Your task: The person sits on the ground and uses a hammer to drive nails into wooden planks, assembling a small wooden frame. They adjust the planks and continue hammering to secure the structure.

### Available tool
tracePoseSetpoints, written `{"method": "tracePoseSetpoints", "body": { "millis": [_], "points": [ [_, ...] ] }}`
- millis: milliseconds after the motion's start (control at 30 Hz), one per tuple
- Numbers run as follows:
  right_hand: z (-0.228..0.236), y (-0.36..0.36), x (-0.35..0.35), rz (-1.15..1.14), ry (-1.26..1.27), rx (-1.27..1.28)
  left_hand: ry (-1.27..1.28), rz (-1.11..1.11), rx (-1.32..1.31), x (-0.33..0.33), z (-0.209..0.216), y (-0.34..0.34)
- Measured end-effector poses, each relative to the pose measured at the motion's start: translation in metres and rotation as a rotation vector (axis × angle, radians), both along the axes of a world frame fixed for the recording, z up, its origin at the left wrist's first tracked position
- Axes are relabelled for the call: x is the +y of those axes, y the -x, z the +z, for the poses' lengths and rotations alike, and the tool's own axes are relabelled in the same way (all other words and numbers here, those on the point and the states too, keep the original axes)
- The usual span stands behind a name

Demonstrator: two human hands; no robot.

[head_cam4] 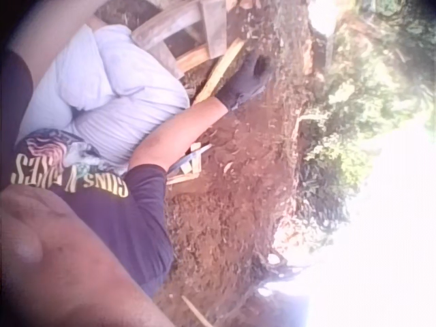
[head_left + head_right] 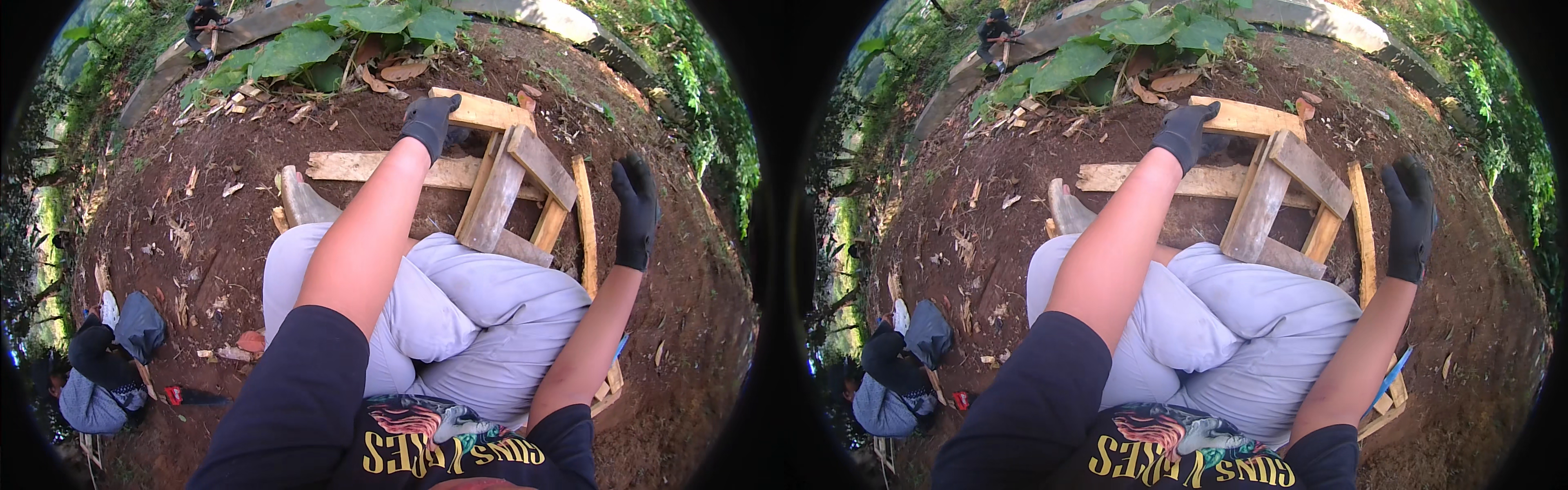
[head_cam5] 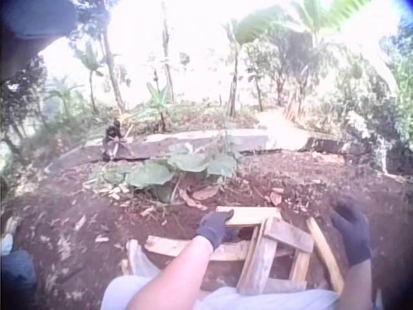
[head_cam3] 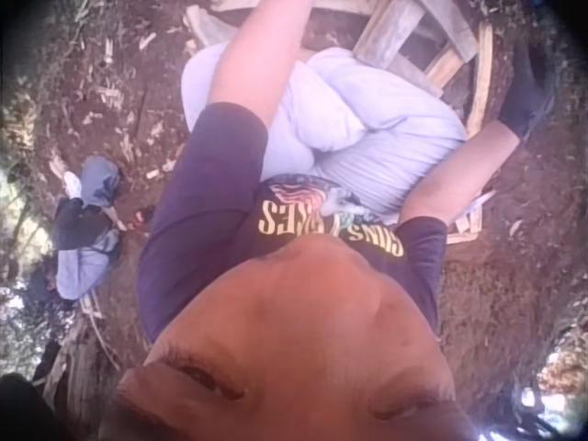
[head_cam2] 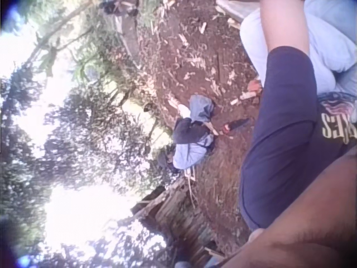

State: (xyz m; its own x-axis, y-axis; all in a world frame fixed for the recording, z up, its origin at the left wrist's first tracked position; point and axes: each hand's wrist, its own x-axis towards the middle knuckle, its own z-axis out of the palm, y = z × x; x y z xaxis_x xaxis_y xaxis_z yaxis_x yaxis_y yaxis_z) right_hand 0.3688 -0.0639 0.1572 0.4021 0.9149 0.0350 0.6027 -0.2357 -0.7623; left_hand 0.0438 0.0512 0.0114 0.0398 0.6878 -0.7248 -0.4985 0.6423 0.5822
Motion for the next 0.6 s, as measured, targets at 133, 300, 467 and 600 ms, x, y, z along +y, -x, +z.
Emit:
{"method": "tracePoseSetpoints", "body": {
  "millis": [133, 300, 467, 600],
  "points": [
    [-0.005, -0.004, 0.002, 0.021, 0.063, 0.099, 0.025, -0.318, -0.167, 0.001, -0.018, 0.020],
    [-0.012, -0.001, 0.003, 0.113, 0.192, 0.195, 0.103, -0.716, -0.054, 0.000, -0.033, 0.017],
    [-0.021, -0.002, 0.005, 0.151, 0.333, 0.277, -0.754, -1.153, 0.614, -0.009, -0.037, 0.009],
    [-0.024, -0.002, 0.008, 0.177, 0.342, 0.304, -0.144, -0.714, 0.301, -0.013, -0.017, -0.010]
  ]
}}
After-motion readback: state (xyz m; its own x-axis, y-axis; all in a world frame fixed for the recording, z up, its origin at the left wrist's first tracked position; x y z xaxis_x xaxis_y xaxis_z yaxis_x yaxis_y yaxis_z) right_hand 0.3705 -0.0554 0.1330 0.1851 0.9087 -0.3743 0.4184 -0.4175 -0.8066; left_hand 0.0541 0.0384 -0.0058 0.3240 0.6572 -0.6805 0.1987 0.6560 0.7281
